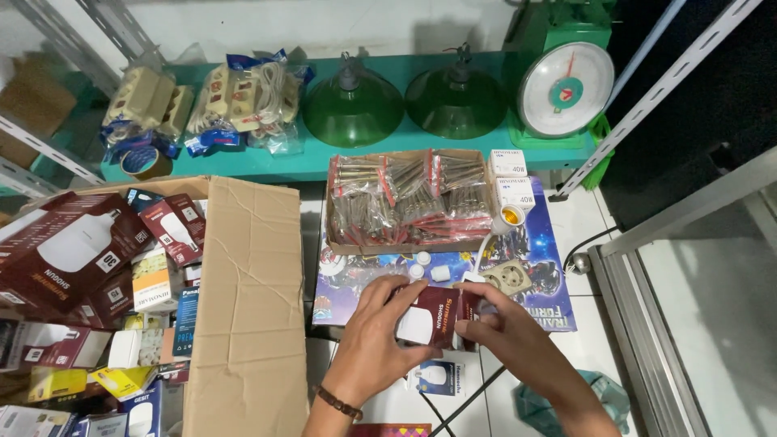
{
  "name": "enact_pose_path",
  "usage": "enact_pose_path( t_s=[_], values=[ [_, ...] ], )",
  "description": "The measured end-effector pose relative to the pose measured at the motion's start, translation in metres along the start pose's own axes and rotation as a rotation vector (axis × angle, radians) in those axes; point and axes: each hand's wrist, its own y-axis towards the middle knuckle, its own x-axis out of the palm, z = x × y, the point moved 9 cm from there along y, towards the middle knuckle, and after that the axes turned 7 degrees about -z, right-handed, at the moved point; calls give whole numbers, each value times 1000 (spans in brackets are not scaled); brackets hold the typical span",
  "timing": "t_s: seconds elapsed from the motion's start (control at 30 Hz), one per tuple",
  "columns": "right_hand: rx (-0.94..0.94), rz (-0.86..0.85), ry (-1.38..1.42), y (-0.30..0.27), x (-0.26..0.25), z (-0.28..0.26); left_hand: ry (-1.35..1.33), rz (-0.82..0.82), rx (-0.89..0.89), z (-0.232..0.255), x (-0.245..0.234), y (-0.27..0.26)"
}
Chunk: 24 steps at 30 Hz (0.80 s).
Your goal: The person tests light bulbs by screwing them into a power strip socket to ensure they illuminate, then removes them and places them back into their boxes before organizing the boxes on a shelf.
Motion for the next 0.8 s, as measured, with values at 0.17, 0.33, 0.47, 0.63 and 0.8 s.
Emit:
enact_pose_path(
  t_s=[0.17,0.33,0.47,0.63,0.8],
  values=[
    [78,70,-13,-13,-4,-21,29,17,-105,-16,10,7],
    [56,59,72,-14,-2,-25,77,61,-84,-14,14,11],
    [68,60,150,-15,-7,-22,33,55,-132,-18,16,12],
    [-86,65,360,9,-21,-3,-37,58,-192,-30,22,11],
    [-948,222,155,31,-66,30,-293,138,-318,-40,17,6]
  ],
)
